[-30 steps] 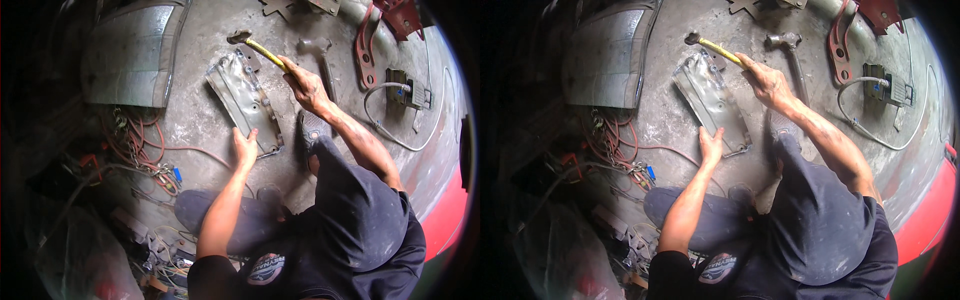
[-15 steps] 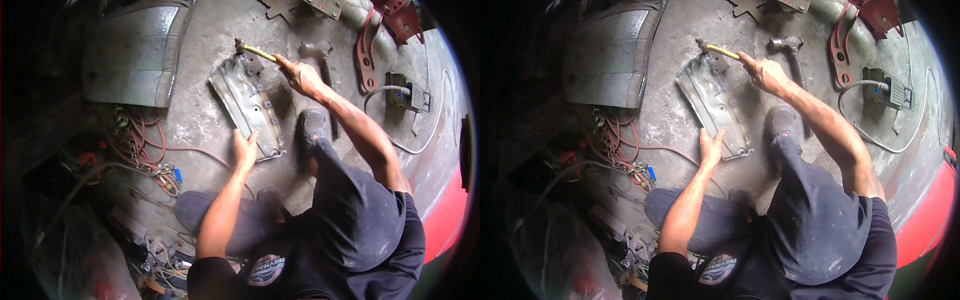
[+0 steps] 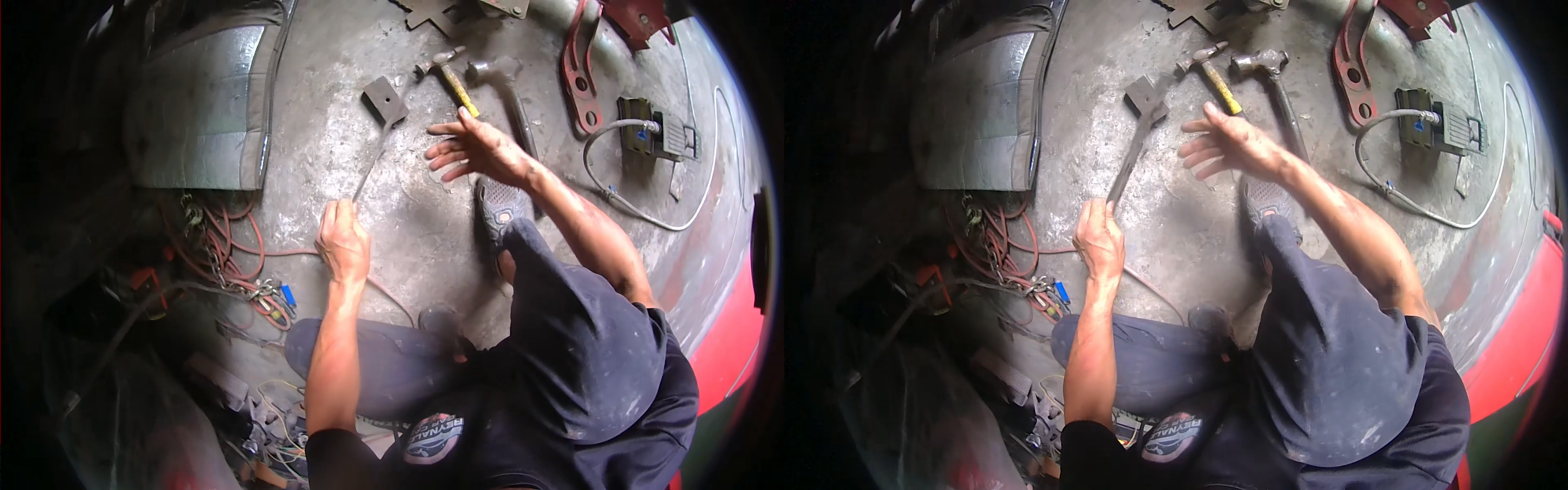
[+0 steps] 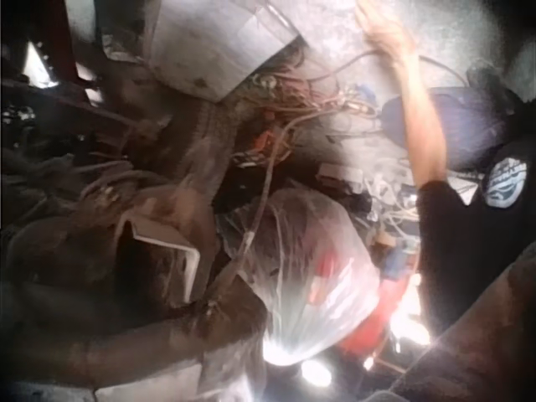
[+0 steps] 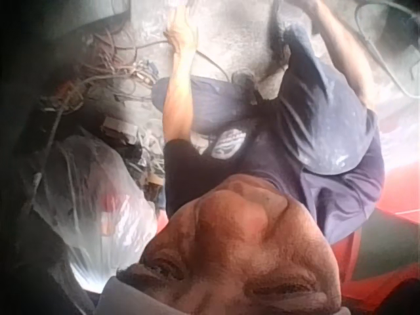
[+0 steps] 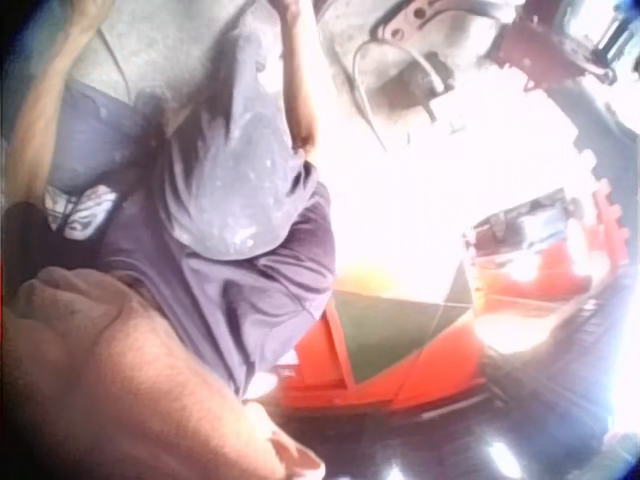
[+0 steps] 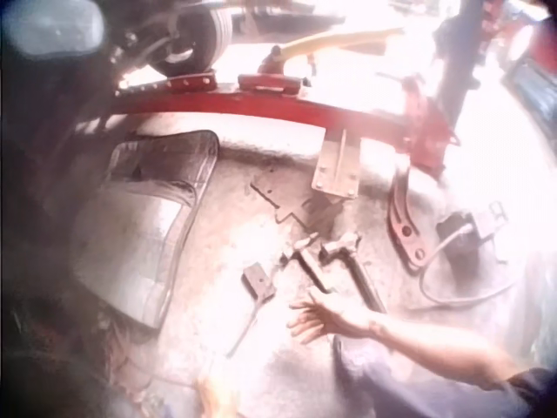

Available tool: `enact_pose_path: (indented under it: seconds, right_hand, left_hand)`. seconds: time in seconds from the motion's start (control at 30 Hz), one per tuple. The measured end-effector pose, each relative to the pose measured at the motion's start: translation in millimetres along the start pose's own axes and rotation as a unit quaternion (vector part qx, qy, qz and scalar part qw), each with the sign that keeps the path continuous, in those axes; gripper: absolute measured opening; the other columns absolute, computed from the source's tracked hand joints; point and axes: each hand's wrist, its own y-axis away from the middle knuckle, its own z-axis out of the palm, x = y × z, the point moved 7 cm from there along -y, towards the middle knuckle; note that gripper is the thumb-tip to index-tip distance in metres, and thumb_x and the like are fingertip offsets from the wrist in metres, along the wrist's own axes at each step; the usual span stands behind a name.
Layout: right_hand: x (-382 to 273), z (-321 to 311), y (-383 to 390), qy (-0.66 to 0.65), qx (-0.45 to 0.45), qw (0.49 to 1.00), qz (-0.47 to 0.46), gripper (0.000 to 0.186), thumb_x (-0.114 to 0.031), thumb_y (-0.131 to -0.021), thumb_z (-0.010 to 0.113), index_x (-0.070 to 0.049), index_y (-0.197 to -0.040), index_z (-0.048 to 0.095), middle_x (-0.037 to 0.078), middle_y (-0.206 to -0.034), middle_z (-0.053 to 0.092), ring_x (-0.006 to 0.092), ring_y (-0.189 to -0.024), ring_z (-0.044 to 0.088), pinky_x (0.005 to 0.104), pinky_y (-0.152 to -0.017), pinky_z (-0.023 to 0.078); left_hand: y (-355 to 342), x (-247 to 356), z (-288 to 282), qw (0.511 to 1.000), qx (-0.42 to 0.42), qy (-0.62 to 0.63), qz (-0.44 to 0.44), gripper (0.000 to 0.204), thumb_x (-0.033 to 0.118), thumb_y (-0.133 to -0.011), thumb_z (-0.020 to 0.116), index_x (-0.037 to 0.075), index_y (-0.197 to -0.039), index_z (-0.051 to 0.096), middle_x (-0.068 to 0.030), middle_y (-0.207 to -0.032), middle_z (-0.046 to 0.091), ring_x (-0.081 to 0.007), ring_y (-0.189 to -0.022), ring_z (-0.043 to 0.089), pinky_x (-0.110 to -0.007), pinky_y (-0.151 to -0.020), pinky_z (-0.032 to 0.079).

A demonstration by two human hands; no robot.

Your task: The person uses a hammer to strike a metal automotive component while holding it on the floor. They move a small metal block against the component to act as a surface for the hammer strikes.

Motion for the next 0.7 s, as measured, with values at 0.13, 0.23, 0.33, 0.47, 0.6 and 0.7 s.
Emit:
enact_pose_path:
  seconds: [0.13, 0.23, 0.33, 0.47, 0.6, 0.7]
  right_hand:
    - [0, 13, 7, -0.146, 0.004, 0.989, -0.011, 0.094, -0.07, -0.095, 0.055, 0.004, -0.151, 0.033, 0.031, -0.136, 0.056, 0.0416, -0.115, 0.065, 0.0513, -0.093, 0.056]
    - [7, 1, 12, -0.202, 0.03, 0.978, -0.03, 0.074, -0.056, -0.098, 0.061, 0.005, -0.138, 0.045, 0.03, -0.133, 0.056, 0.0457, -0.118, 0.064, 0.0504, -0.093, 0.058]
    - [28, -25, 17, -0.188, 0.103, 0.976, -0.047, 0.035, -0.025, -0.102, 0.063, 0.004, -0.12, 0.06, 0.02, -0.115, 0.067, 0.0399, -0.105, 0.072, 0.0413, -0.087, 0.063]
    - [5, -15, 39, -0.229, 0.055, 0.96, -0.15, 0.023, -0.017, -0.099, 0.066, 0.005, -0.101, 0.067, 0.014, -0.105, 0.069, 0.0416, -0.112, 0.069, 0.0429, -0.086, 0.064]
    - [22, -21, 33, -0.251, 0.07, 0.954, -0.148, 0.018, -0.013, -0.099, 0.067, 0.004, -0.103, 0.067, 0.013, -0.105, 0.07, 0.04, -0.111, 0.07, 0.0418, -0.09, 0.063]
    - [38, -8, 30, -0.237, 0.102, 0.961, -0.102, 0.024, -0.009, -0.099, 0.064, 0.004, -0.12, 0.06, 0.013, -0.12, 0.067, 0.0373, -0.112, 0.07, 0.0411, -0.09, 0.063]
  left_hand:
    - [-4, 14, 0, 0.989, 0.003, -0.089, 0.118, 0.02, -0.003, -0.079, 0.062, 0.005, -0.097, 0.064, -0.0112, -0.101, 0.066, -0.0317, -0.089, 0.065, -0.043, -0.074, 0.054]
    - [-1, 16, 1, 0.977, -0.01, -0.098, 0.19, 0.033, -0.002, -0.077, 0.062, 0.005, -0.109, 0.067, -0.0105, -0.113, 0.068, -0.0312, -0.092, 0.065, -0.042, -0.077, 0.055]
    - [-7, 21, 9, 0.972, -0.026, -0.074, 0.223, 0.038, -0.001, -0.077, 0.063, 0.005, -0.114, 0.067, -0.0127, -0.115, 0.068, -0.0329, -0.099, 0.064, -0.046, -0.087, 0.054]
    - [-20, 43, -6, 0.974, 0.052, -0.085, 0.202, 0.044, 0.003, -0.077, 0.074, 0.004, -0.121, 0.067, -0.0146, -0.119, 0.065, -0.0345, -0.113, 0.059, -0.052, -0.102, 0.045]
    - [-10, 39, 25, 0.98, -0.007, 0.19, -0.056, 0.044, 0.02, -0.09, 0.077, 0.001, -0.128, 0.063, -0.0162, -0.122, 0.062, -0.0296, -0.117, 0.057, -0.045, -0.099, 0.048]
    - [0, 13, 114, 0.822, -0.137, 0.481, -0.272, 0.063, 0.041, -0.101, 0.066, -0.003, -0.142, 0.047, -0.018, -0.13, 0.059, -0.0252, -0.122, 0.056, -0.043, -0.095, 0.052]
